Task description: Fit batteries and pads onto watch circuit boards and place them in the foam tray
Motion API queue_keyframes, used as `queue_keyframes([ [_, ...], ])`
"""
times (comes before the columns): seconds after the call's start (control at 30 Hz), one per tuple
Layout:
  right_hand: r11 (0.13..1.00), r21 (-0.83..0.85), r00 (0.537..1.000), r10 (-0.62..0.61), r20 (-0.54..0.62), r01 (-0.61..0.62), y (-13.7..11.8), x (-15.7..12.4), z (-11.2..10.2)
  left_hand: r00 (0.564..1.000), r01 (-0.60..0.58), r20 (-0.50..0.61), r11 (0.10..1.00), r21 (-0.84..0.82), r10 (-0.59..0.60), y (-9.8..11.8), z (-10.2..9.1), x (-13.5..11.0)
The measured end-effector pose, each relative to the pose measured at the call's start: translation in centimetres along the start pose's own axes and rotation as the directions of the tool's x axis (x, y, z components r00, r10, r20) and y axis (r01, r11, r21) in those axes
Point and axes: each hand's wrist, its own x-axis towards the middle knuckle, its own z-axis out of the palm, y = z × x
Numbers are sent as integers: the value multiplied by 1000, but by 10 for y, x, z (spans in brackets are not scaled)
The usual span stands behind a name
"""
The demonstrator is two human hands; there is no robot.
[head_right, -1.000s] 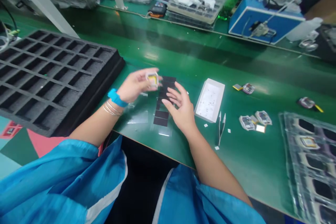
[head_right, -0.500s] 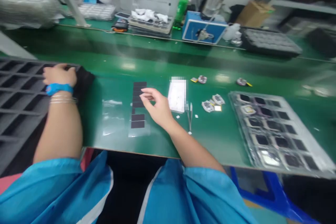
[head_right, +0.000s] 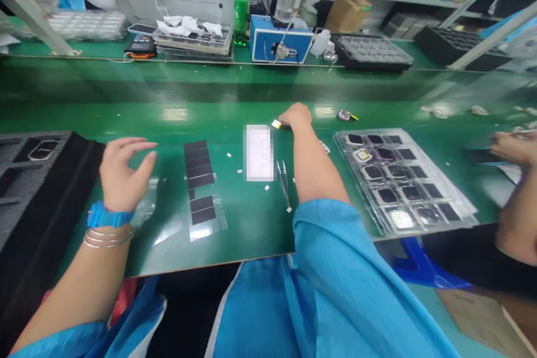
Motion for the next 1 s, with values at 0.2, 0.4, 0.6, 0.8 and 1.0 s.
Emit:
queue_keyframes([
  [0.2, 928, 330, 981, -132, -141, 172, -48, -69, -4, 922, 237, 380, 876, -420, -67, 37, 11, -11],
  [0.4, 528, 846, 912, -381, 149, 82, -114, -196, 5, 813, 435, 582, 699, -568, -34, 37, 18, -14],
  [0.6, 366, 930, 913, -385, 137, 15, -117, -226, 18, 744, 591, 664, 538, -601, -76, 21, 16, -21],
  [0.8, 471, 735, 830, -511, -224, 488, -114, -230, 17, 687, 719, 721, 230, -656, -88, 24, 22, -27],
  [1.0, 525, 484, 706, -612, -357, 700, -117, -238, 21, 825, 537, 561, 398, -744, -64, 22, 26, -28],
])
